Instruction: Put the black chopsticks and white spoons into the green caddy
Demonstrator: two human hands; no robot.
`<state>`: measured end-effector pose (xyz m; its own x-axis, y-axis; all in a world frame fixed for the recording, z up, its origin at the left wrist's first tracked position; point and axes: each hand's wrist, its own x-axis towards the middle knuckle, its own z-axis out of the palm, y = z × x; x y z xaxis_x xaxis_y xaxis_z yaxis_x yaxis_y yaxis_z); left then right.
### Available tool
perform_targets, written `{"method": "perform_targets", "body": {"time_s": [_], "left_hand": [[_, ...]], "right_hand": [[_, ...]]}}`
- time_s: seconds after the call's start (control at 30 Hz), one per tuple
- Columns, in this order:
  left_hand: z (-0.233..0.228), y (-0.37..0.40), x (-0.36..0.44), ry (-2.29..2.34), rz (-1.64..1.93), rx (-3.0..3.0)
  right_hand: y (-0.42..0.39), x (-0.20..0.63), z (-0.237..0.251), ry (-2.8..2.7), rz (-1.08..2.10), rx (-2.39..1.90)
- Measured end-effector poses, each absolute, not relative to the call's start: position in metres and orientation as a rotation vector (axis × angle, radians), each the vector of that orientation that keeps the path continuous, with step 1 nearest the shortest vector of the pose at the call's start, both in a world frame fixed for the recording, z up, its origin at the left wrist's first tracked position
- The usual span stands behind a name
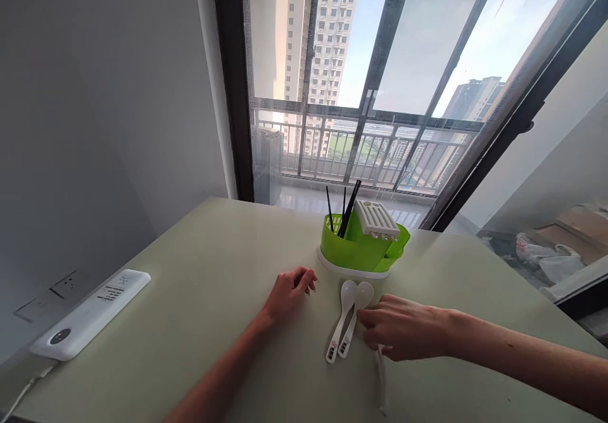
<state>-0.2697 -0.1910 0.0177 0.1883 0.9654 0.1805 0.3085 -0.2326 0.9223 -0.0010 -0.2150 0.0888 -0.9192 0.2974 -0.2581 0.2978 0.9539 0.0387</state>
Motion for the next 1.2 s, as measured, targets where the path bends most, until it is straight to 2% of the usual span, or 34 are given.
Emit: {"method": "perform_targets", "body": {"time_s": [0.13, 0.37, 0.47, 0.53, 0.63, 0.7, 0.8, 0.97, 1.2], "left_hand": [[0.017, -0.191, -0.270, 1.222, 1.064, 1.683], [0.019, -0.193, -0.267, 1.248, 1.088, 1.672], [0.021, -0.194, -0.266, 1.256, 1.073, 1.669], [0.021, -0.194, -0.267, 1.243, 1.063, 1.674], [0.019, -0.193, -0.268, 1.222, 1.066, 1.671], [0.018, -0.192, -0.268, 1.221, 1.066, 1.667], [0.016, -0.191, -0.268, 1.224, 1.065, 1.670], [0.016, -0.191, -0.268, 1.221, 1.064, 1.682], [0.021, -0.193, -0.268, 1.219, 1.044, 1.694]], "right_hand": [[-0.216, -0.003, 0.104, 2.844, -0.175, 0.525], [-0.233, -0.017, 0.151, 2.715, -1.050, 0.685], [-0.228, -0.022, 0.173, 2.684, -1.199, 0.839], [-0.217, -0.021, 0.187, 2.803, -1.001, 1.042], [-0.195, -0.019, 0.204, 2.921, -0.354, 1.284], [-0.186, -0.022, 0.214, 2.802, 0.017, 1.406], [-0.186, -0.033, 0.227, 2.584, 0.352, 1.447], [-0.189, -0.060, 0.239, 2.413, 0.607, 1.417], [-0.158, -0.077, 0.220, 2.473, 0.520, 1.338]]}}
